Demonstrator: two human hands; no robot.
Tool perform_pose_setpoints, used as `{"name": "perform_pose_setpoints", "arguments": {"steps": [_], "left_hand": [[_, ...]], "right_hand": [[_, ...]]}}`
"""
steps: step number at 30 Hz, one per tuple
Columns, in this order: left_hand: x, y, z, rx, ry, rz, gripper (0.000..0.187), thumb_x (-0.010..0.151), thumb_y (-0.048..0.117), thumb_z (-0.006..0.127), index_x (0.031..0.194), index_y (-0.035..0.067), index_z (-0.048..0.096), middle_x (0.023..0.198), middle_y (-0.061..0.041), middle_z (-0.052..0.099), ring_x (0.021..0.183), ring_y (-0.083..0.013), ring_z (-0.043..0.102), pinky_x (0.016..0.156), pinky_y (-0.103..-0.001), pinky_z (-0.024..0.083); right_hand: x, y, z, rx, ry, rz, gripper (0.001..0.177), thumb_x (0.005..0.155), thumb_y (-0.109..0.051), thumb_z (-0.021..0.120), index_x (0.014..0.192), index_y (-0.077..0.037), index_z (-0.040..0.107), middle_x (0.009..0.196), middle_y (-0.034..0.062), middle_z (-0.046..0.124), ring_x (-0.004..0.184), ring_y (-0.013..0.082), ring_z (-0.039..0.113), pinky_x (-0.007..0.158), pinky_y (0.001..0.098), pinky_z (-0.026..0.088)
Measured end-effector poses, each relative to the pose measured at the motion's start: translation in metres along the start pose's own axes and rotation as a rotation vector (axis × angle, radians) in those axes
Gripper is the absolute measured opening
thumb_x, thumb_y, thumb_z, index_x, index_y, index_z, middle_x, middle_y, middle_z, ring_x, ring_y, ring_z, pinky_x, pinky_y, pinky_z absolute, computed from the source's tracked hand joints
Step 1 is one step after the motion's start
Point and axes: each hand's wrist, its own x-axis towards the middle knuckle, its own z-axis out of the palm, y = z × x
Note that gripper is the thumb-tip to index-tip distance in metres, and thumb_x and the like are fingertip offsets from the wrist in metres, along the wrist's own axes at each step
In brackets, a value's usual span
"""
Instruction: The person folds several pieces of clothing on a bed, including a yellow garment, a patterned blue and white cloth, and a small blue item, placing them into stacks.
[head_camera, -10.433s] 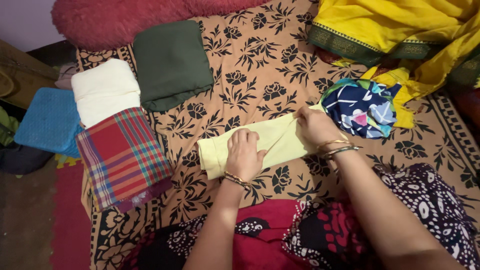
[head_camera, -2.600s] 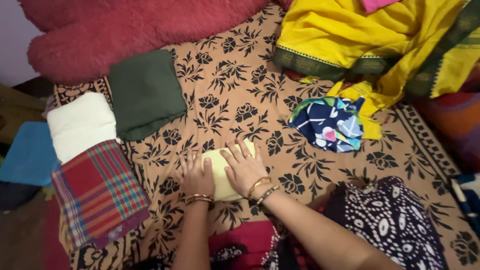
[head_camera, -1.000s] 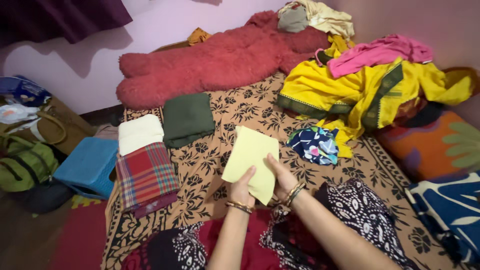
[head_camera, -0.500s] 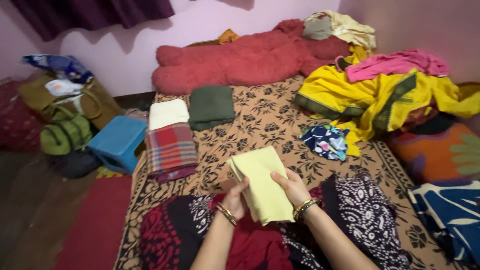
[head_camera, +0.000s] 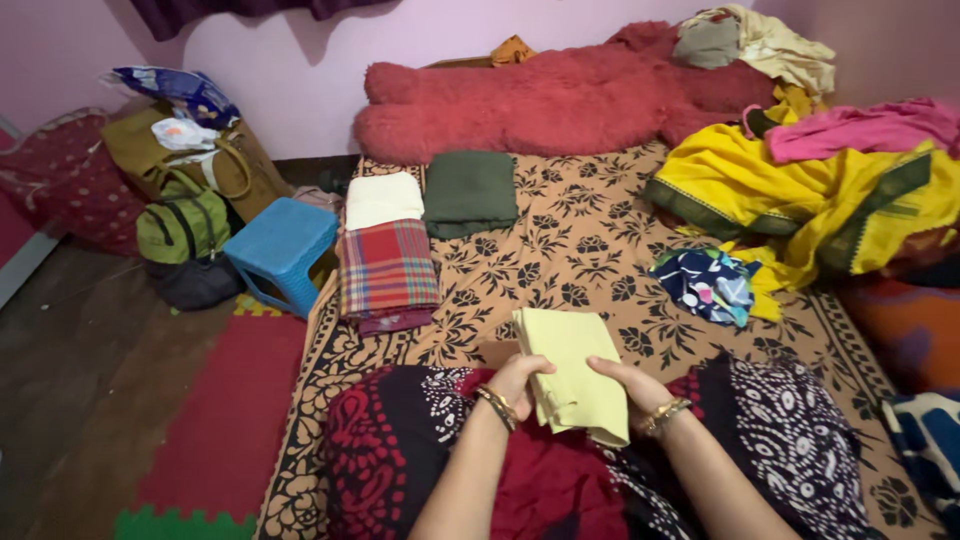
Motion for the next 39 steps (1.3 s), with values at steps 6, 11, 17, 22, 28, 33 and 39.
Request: {"name": "perform_pose_setpoints", "arguments": {"steps": [6, 11, 17, 22, 28, 33, 39], "left_hand": [[0.02, 0.014, 0.0, 0.056, 0.132, -0.051, 0.049, 0.084, 0.021, 0.07, 0.126, -0.003, 0.062, 0.114, -0.015, 0.072, 0.104, -0.0273, 0.07, 0.093, -0.041, 0.056], [0.025, 0.087, 0.008, 0.798, 0.266, 0.108, 0.058, 0.083, 0.05, 0.079, 0.109, -0.001, 0.076, 0.097, -0.008, 0.076, 0.091, -0.0178, 0.072, 0.08, -0.031, 0.055], [0.039, 0.225, -0.045, 1.114, 0.719, 0.484, 0.084, 0.077, 0.064, 0.08, 0.117, -0.008, 0.063, 0.093, -0.019, 0.074, 0.075, -0.0235, 0.066, 0.065, -0.038, 0.053], [0.064, 0.231, -0.163, 1.193, 0.991, 0.297, 0.065, 0.085, 0.042, 0.076, 0.14, 0.012, 0.058, 0.142, -0.011, 0.062, 0.124, -0.027, 0.06, 0.103, -0.044, 0.046], [0.155, 0.234, -0.252, 0.243, 0.635, 0.538, 0.066, 0.09, 0.039, 0.068, 0.146, 0.008, 0.051, 0.151, -0.014, 0.056, 0.138, -0.0307, 0.055, 0.116, -0.054, 0.034], [0.126, 0.25, -0.259, -0.304, 0.432, 0.61, 0.08, 0.094, 0.058, 0.049, 0.155, 0.008, 0.037, 0.163, -0.013, 0.04, 0.15, -0.0339, 0.037, 0.121, -0.059, 0.018], [0.122, 0.253, -0.265, -0.575, 0.438, 0.652, 0.092, 0.088, 0.065, 0.048, 0.158, 0.007, 0.033, 0.165, -0.012, 0.035, 0.152, -0.0356, 0.03, 0.119, -0.063, 0.009]], "right_hand": [[0.028, 0.007, -0.01, 0.052, -0.028, -0.051, 0.052, 0.09, -0.025, 0.066, 0.133, 0.004, 0.058, 0.117, 0.0219, 0.073, 0.099, 0.0324, 0.074, 0.086, 0.045, 0.06], [0.048, 0.0, -0.009, 0.009, 0.02, -0.151, 0.051, 0.089, -0.022, 0.065, 0.133, 0.002, 0.056, 0.116, 0.0195, 0.073, 0.098, 0.0308, 0.074, 0.086, 0.0445, 0.059], [0.081, 0.004, -0.006, 0.047, 0.11, -0.008, 0.055, 0.09, -0.025, 0.064, 0.132, 0.009, 0.056, 0.116, 0.023, 0.072, 0.096, 0.0333, 0.073, 0.083, 0.0466, 0.058], [0.11, -0.024, 0.021, -0.055, 0.206, 0.08, 0.054, 0.088, -0.024, 0.064, 0.132, 0.007, 0.056, 0.118, 0.024, 0.071, 0.101, 0.0337, 0.071, 0.087, 0.0487, 0.057], [0.197, -0.093, 0.097, -0.112, 0.147, -0.075, 0.053, 0.087, -0.016, 0.066, 0.134, 0.007, 0.056, 0.12, 0.0208, 0.073, 0.107, 0.031, 0.072, 0.093, 0.0446, 0.057], [0.284, -0.146, 0.161, -0.165, -0.123, -0.225, 0.058, 0.087, -0.009, 0.065, 0.141, 0.001, 0.049, 0.128, 0.0183, 0.066, 0.112, 0.029, 0.069, 0.097, 0.045, 0.056], [0.396, -0.192, 0.252, -0.097, -0.244, -0.263, 0.056, 0.087, -0.006, 0.062, 0.141, -0.004, 0.049, 0.131, 0.014, 0.065, 0.116, 0.0299, 0.066, 0.1, 0.0502, 0.055]]}}
